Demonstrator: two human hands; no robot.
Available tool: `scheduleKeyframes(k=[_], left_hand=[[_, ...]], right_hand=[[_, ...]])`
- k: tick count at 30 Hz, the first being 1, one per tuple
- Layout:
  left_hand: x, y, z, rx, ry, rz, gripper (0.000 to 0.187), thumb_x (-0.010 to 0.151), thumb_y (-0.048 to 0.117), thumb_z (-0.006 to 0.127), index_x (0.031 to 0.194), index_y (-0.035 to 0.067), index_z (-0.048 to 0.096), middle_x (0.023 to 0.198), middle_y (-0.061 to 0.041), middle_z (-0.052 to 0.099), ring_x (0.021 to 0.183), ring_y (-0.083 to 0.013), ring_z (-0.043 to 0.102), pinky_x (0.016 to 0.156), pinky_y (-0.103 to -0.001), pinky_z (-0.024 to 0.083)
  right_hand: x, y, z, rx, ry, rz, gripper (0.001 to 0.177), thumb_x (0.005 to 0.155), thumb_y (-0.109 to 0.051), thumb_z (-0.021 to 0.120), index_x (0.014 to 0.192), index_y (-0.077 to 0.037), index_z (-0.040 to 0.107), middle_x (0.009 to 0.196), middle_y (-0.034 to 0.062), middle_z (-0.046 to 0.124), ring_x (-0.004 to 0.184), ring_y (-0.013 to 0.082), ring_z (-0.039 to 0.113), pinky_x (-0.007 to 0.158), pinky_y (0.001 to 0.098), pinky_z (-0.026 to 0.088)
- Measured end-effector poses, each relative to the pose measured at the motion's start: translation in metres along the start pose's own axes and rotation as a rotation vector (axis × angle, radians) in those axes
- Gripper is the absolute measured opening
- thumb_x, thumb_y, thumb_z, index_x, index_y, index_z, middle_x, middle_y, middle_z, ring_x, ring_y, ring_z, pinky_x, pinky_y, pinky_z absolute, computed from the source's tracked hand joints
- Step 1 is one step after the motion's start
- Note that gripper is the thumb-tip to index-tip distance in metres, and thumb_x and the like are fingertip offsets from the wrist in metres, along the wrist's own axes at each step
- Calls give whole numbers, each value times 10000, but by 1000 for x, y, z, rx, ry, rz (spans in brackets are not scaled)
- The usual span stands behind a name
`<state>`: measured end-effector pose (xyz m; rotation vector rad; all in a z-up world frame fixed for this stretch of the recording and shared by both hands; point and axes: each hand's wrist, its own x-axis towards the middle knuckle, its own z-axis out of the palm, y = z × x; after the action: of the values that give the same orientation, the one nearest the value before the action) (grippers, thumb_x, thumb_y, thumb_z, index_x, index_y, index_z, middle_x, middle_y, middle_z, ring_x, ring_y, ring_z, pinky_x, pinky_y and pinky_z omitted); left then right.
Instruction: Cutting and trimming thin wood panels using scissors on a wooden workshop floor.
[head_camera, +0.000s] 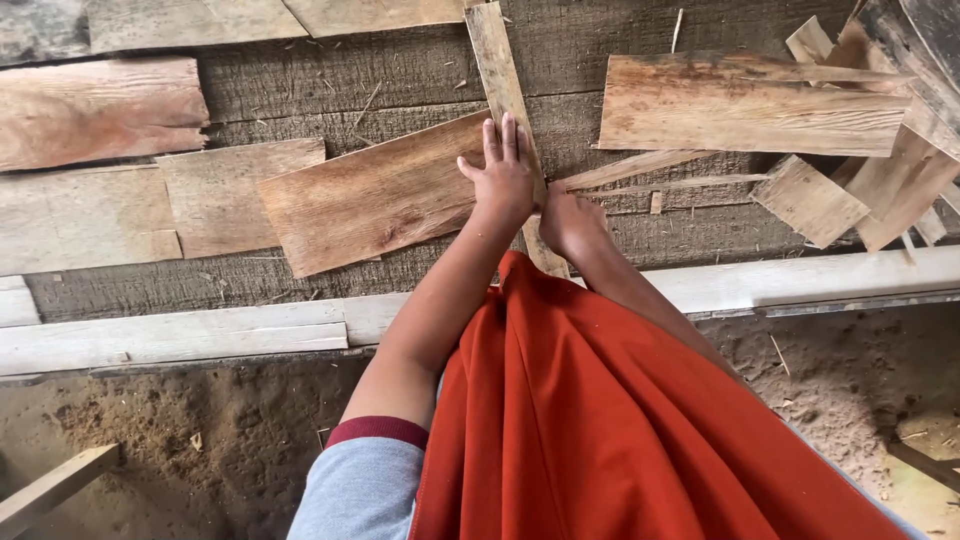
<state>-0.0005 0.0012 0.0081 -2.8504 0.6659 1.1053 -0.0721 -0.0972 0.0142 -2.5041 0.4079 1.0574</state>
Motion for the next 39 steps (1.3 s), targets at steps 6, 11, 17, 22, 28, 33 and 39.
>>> scheduleKeyframes(k=[6, 11, 17, 22, 28, 33, 39], left_hand=[[-11, 1, -9, -26, -2, -4, 958, 974, 188, 694, 1632, 77, 6, 1702, -161, -141, 1523, -452, -188, 995, -901, 146], [-12, 3, -15, -1, -12, 1, 966, 964, 163, 698, 1633, 61, 8, 1697, -174, -151, 1519, -461, -193, 979, -909, 150], [-26, 4, -29, 8, -6, 3, 1048, 936, 257, 750, 1639, 75, -6, 1704, -156, -143, 1520, -449, -200, 980, -910, 153], [-15, -2, -12, 30, 11, 29, 1183, 851, 401, 841, 1636, 43, 31, 1701, -189, -102, 1522, -475, -149, 965, -923, 179], [-16, -3, -9, 9, 63, 55, 1188, 836, 432, 853, 1634, 31, 70, 1699, -189, -83, 1538, -463, -79, 997, -888, 244], [-13, -17, -11, -34, 58, 93, 1074, 884, 451, 789, 1638, 83, 120, 1708, -154, -52, 1558, -423, -26, 1052, -844, 261], [0, -53, 4, -245, 399, 67, 718, 851, 42, 601, 1538, 92, 399, 1618, -141, 283, 1421, -355, 388, 905, -563, 614]], right_hand=[[-29, -14, -15, 89, -26, 24, 408, 1003, -217, 289, 1318, -27, 466, 1162, 338, 696, 1199, 508, 634, 1046, 595, 447], [-45, -15, -12, 73, -57, 37, 470, 980, -135, 306, 1414, 26, 384, 1151, 364, 689, 1175, 524, 643, 1000, 643, 461], [-43, 13, 8, 54, -91, 69, 423, 996, -237, 249, 1313, -48, 457, 1169, 323, 701, 1177, 517, 650, 999, 636, 468], [-41, 17, 2, 42, -14, 92, 370, 1070, -325, 309, 1330, -91, 432, 1131, 333, 702, 1187, 510, 644, 1018, 637, 456], [-27, 29, -1, -36, 407, -69, 428, 1023, -260, 575, 1444, -221, 509, 1249, 134, 530, 808, 358, 737, 741, 499, 610], [-16, 41, 16, 47, 409, 19, 302, 1100, -301, 529, 1346, -134, 476, 1192, 202, 630, 862, 305, 720, 687, 401, 594], [-1, 51, 35, -183, 994, -283, 299, 960, -308, 772, 1100, -116, 591, 975, 99, 543, 976, 274, 594, 805, 390, 541]])
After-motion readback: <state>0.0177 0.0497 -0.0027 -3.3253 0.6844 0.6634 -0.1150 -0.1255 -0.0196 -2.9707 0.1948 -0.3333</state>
